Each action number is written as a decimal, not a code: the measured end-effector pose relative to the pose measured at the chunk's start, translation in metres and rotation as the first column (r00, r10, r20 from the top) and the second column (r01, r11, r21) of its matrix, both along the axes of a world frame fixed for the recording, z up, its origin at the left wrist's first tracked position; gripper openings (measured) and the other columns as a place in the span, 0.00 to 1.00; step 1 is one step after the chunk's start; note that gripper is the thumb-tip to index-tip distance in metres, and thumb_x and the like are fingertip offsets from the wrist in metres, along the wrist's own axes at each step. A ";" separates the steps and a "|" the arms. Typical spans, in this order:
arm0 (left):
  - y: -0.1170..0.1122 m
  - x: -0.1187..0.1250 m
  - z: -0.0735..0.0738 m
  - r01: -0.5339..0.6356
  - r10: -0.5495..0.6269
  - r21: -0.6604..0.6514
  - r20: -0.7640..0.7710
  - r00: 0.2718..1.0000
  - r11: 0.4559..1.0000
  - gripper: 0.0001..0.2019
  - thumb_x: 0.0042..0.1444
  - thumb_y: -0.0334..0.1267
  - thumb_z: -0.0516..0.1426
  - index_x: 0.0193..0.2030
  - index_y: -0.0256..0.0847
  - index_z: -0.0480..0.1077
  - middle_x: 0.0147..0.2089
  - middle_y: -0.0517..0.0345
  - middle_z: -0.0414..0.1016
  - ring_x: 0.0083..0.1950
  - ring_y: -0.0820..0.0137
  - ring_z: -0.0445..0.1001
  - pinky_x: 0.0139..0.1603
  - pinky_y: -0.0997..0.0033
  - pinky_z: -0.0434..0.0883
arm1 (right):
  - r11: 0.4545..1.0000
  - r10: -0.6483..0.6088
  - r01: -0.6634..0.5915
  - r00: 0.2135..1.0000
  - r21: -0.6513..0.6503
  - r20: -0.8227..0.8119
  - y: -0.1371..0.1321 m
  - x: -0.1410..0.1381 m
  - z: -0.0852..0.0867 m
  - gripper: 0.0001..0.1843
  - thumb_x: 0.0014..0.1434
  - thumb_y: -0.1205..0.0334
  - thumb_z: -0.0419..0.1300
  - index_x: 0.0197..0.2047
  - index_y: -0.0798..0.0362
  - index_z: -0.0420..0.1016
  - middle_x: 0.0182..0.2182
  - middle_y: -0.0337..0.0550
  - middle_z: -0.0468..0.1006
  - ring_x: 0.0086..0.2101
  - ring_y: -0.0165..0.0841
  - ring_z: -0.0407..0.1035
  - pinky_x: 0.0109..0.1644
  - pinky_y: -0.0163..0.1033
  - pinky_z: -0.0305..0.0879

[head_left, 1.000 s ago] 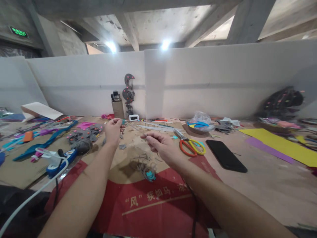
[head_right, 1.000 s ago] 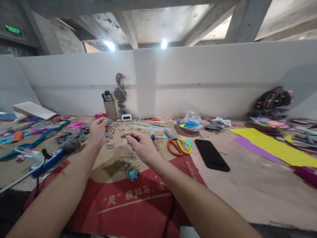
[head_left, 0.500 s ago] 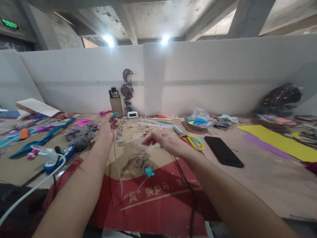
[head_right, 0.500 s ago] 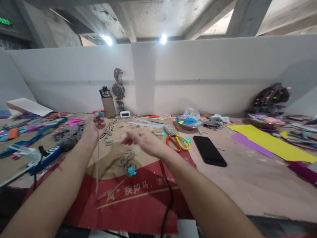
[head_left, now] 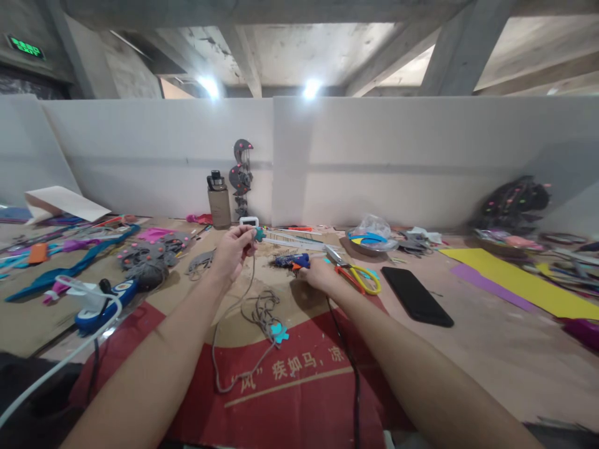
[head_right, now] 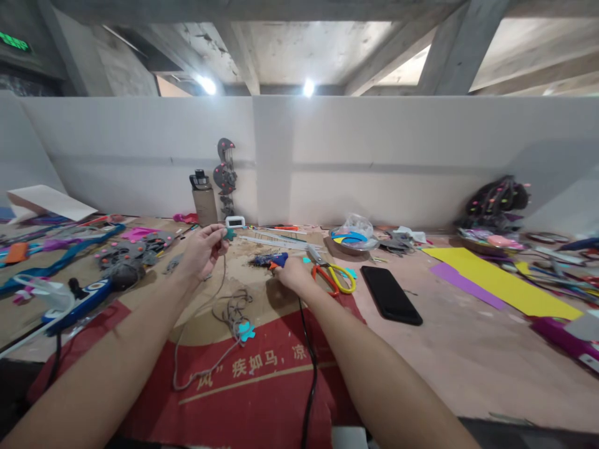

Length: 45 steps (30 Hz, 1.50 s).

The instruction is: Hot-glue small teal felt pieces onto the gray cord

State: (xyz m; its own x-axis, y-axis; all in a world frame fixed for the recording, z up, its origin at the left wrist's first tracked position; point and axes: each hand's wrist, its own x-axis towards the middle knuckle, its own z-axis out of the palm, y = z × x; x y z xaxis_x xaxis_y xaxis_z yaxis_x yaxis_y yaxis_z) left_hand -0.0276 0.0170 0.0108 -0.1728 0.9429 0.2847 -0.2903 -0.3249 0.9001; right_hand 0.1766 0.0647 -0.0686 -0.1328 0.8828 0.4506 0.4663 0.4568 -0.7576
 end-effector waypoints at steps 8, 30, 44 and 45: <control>0.004 -0.002 -0.006 0.008 -0.008 -0.007 0.007 1.000 1.000 0.16 0.38 0.40 0.66 0.32 0.35 0.70 0.23 0.62 0.69 0.20 0.80 0.66 0.18 0.82 0.57 | 0.994 -0.107 0.086 0.862 -0.065 -0.495 -0.013 -0.002 0.046 0.17 0.45 0.64 0.54 0.41 0.53 0.62 0.32 0.38 0.69 0.26 0.28 0.62 0.28 0.34 0.61; 0.007 -0.007 -0.009 0.049 -0.044 -0.052 0.088 0.995 0.997 0.14 0.39 0.38 0.67 0.32 0.35 0.70 0.23 0.63 0.70 0.21 0.81 0.69 0.19 0.84 0.64 | 0.962 0.182 -0.170 0.983 0.215 -0.036 -0.065 -0.020 0.059 0.17 0.59 0.56 0.53 0.50 0.53 0.65 0.42 0.48 0.73 0.41 0.38 0.67 0.47 0.43 0.61; 0.003 -0.002 -0.007 0.051 -0.049 -0.044 0.043 0.998 0.998 0.14 0.39 0.38 0.67 0.31 0.34 0.70 0.24 0.62 0.70 0.22 0.80 0.69 0.20 0.83 0.62 | 0.977 0.120 -0.121 0.993 0.173 0.020 -0.066 -0.022 0.057 0.17 0.59 0.55 0.52 0.49 0.54 0.66 0.34 0.46 0.73 0.33 0.36 0.65 0.38 0.42 0.62; 0.003 -0.002 -0.007 0.049 -0.047 -0.045 0.045 0.998 0.998 0.14 0.39 0.38 0.67 0.31 0.34 0.70 0.24 0.62 0.70 0.22 0.80 0.69 0.20 0.83 0.62 | 0.978 0.116 -0.118 0.993 0.173 0.022 -0.066 -0.022 0.057 0.17 0.59 0.55 0.52 0.49 0.54 0.66 0.35 0.47 0.73 0.33 0.37 0.65 0.39 0.42 0.62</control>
State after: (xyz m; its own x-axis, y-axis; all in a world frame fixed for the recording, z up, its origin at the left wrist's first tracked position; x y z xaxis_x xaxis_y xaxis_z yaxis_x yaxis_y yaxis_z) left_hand -0.0295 0.0205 0.0039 -0.1382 0.9623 0.2342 -0.3438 -0.2683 0.8999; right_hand 0.1546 -0.0017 -0.0114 -0.2366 0.7692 0.5935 0.4102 0.6329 -0.6567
